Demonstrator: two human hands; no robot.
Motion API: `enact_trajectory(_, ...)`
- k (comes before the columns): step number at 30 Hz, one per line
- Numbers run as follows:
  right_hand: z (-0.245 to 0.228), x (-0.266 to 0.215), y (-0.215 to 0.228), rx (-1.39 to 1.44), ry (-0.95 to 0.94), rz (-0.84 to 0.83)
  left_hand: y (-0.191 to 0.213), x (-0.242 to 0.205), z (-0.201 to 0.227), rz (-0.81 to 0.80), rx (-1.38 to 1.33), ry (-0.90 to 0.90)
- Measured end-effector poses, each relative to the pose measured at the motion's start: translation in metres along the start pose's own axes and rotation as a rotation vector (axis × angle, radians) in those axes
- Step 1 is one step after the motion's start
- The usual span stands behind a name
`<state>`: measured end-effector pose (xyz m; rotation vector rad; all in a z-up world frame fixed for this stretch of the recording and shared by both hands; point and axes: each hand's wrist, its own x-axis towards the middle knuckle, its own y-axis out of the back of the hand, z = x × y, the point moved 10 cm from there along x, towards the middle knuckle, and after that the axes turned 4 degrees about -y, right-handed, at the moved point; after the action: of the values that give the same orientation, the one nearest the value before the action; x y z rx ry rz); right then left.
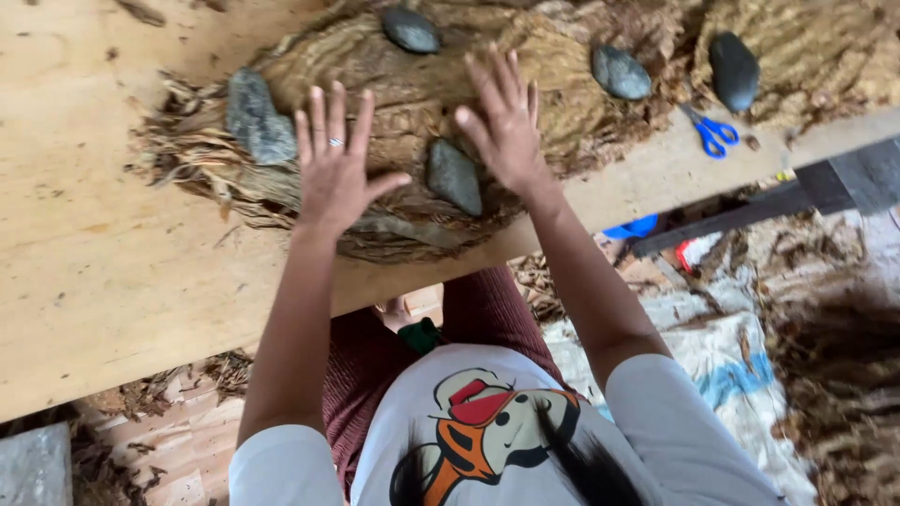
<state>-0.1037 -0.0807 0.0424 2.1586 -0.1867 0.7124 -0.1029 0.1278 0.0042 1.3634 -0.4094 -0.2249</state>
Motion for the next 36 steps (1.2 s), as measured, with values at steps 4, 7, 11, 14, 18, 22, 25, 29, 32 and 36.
enact_trajectory(4,0.023,-0.017,-0.057,-0.237,-0.153,-0.361,-0.014,-0.006,-0.004,0.014,0.031,-0.078)
enact_trajectory(7,0.030,-0.020,-0.061,-0.213,-0.115,-0.352,-0.012,-0.015,-0.001,0.025,0.058,-0.139)
enact_trajectory(11,0.027,-0.022,-0.046,-0.014,-0.058,-0.237,-0.019,-0.034,0.009,-0.086,0.055,-0.188)
enact_trajectory(14,-0.006,-0.034,-0.014,0.072,0.018,0.036,-0.023,-0.042,0.010,-0.108,0.065,-0.190)
enact_trajectory(18,-0.037,-0.061,-0.031,0.093,0.044,0.011,-0.011,-0.047,0.018,-0.152,0.072,-0.193)
enact_trajectory(22,-0.041,-0.061,-0.041,-0.033,-0.013,-0.115,-0.013,-0.069,0.055,-0.164,-0.008,-0.379)
enact_trajectory(25,-0.059,-0.056,-0.040,-0.131,0.056,-0.145,-0.021,-0.084,0.064,-0.075,-0.045,-0.427)
enact_trajectory(29,-0.079,-0.053,-0.042,-0.268,0.044,-0.173,-0.018,-0.093,0.058,0.249,-0.058,-0.424)
enact_trajectory(32,-0.061,-0.072,-0.050,-0.348,0.098,-0.041,-0.021,-0.097,0.058,0.352,-0.039,-0.419)
enact_trajectory(36,-0.047,-0.080,-0.045,-0.290,0.073,-0.001,0.011,-0.096,0.049,0.456,-0.066,-0.366)
